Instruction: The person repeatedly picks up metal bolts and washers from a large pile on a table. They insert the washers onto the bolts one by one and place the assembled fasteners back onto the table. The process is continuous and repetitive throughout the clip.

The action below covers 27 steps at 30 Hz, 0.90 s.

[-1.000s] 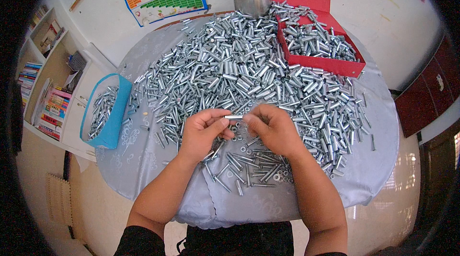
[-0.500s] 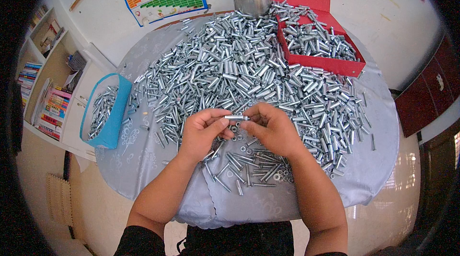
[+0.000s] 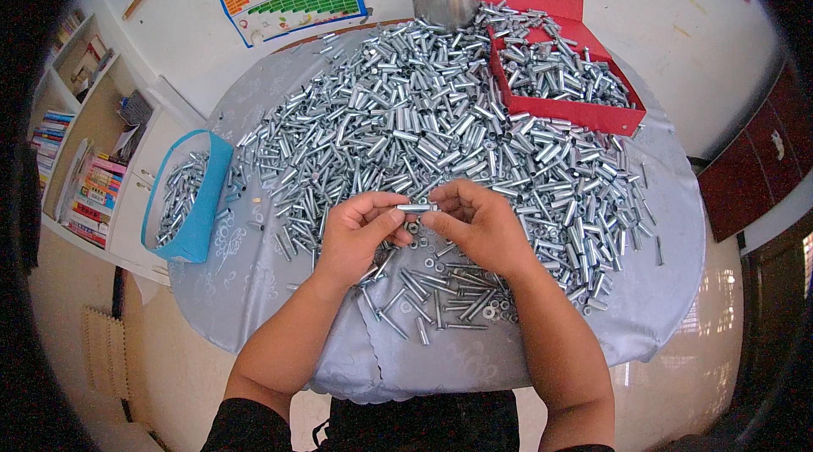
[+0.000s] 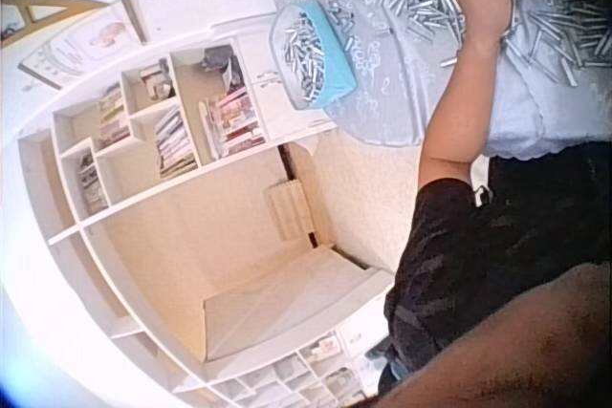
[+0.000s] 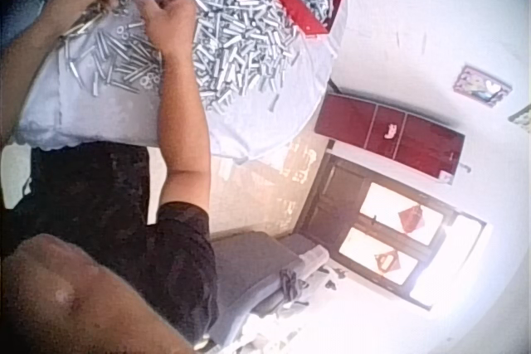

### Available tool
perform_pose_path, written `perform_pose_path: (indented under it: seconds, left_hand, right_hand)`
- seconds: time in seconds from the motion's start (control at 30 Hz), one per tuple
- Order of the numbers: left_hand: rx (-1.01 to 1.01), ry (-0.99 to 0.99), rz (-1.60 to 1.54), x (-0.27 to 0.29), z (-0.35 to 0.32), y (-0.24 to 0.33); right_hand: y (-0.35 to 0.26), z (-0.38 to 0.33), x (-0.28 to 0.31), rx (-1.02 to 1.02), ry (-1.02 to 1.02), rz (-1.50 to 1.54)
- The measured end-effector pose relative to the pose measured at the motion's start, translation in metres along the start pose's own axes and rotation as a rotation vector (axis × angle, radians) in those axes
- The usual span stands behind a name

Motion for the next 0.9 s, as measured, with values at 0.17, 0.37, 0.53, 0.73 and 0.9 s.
perform_pose_path:
  seconds: [0.17, 0.37, 0.53, 0.73, 0.9]
  left_hand:
    - [0.0, 0.001, 0.01, 0.0, 0.0, -0.001]
    - [0.005, 0.007, -0.001, 0.0, 0.0, 0.0]
    - [0.008, 0.009, 0.006, 0.0, 0.0, -0.001]
    - [0.0, 0.01, 0.025, -0.001, -0.001, 0.0]
    - [-0.016, -0.01, 0.041, -0.001, -0.001, -0.001]
  right_hand:
    - [0.001, 0.0, 0.004, -0.082, -0.054, -0.081]
    - [0.004, 0.0, 0.0, -0.009, -0.018, 0.029]
    - [0.002, 0.001, -0.002, -0.032, -0.012, 0.035]
    - [-0.004, -0.001, 0.001, -0.017, -0.03, 0.028]
    - [-0.004, -0.001, 0.003, -0.087, -0.039, 0.002]
Point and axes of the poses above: each hand's wrist, its own z-axis towards the middle knuckle, its own x-axis out of the back of the hand, y = z × x, the point moved 3 cm from there along z, towards the middle knuckle, and after that the axes turned 10 degrees about -z, right-handed, at the moved point
